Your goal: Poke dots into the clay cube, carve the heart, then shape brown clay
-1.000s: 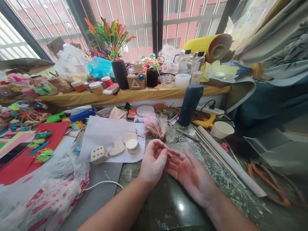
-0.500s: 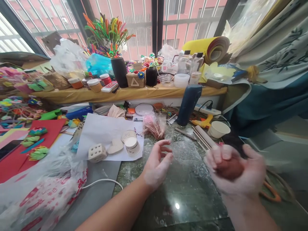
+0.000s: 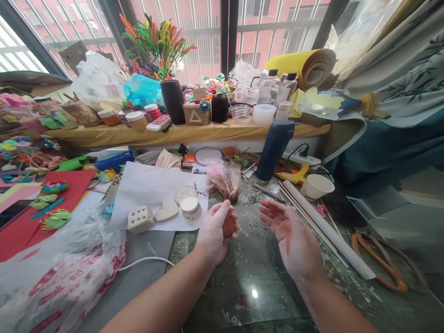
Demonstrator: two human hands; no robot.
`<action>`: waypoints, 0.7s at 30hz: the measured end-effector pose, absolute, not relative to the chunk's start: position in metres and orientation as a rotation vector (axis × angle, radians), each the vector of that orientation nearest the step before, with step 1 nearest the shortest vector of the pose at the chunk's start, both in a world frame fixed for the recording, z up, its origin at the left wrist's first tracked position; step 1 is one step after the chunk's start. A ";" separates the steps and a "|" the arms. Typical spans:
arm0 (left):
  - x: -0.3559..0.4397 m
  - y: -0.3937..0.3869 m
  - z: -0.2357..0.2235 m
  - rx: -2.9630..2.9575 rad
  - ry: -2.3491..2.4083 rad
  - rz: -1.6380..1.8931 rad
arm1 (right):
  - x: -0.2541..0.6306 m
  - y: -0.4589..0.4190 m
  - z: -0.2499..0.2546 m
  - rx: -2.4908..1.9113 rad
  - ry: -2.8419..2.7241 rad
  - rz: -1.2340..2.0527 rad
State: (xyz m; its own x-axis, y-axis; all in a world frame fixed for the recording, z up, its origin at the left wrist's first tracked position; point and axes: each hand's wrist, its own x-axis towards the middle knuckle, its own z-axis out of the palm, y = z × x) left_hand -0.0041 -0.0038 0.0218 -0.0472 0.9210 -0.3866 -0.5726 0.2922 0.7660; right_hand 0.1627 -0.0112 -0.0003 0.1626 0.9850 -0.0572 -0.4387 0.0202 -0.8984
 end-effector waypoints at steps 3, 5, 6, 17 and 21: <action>-0.003 -0.004 0.023 0.599 1.072 1.302 | 0.148 -0.018 0.006 -0.797 -0.509 1.715; -0.004 -0.007 0.023 0.748 1.112 1.364 | 0.136 -0.026 0.012 -0.632 -0.388 1.975; -0.006 -0.009 0.022 0.871 1.122 1.377 | 0.131 -0.030 0.015 -0.555 -0.343 2.073; -0.017 -0.007 0.006 1.450 0.882 1.219 | 0.190 -0.007 0.028 -0.781 -0.155 1.630; -0.014 0.006 -0.001 0.877 0.946 1.419 | 0.212 -0.003 0.042 -0.962 -0.346 0.933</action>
State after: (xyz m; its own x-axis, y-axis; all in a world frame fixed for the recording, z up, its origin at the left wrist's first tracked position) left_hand -0.0136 0.0058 -0.0015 -0.0599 0.9981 -0.0110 -0.3936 -0.0135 0.9192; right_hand 0.2121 -0.0028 0.0419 0.5789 0.8041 -0.1355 -0.5209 0.2368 -0.8201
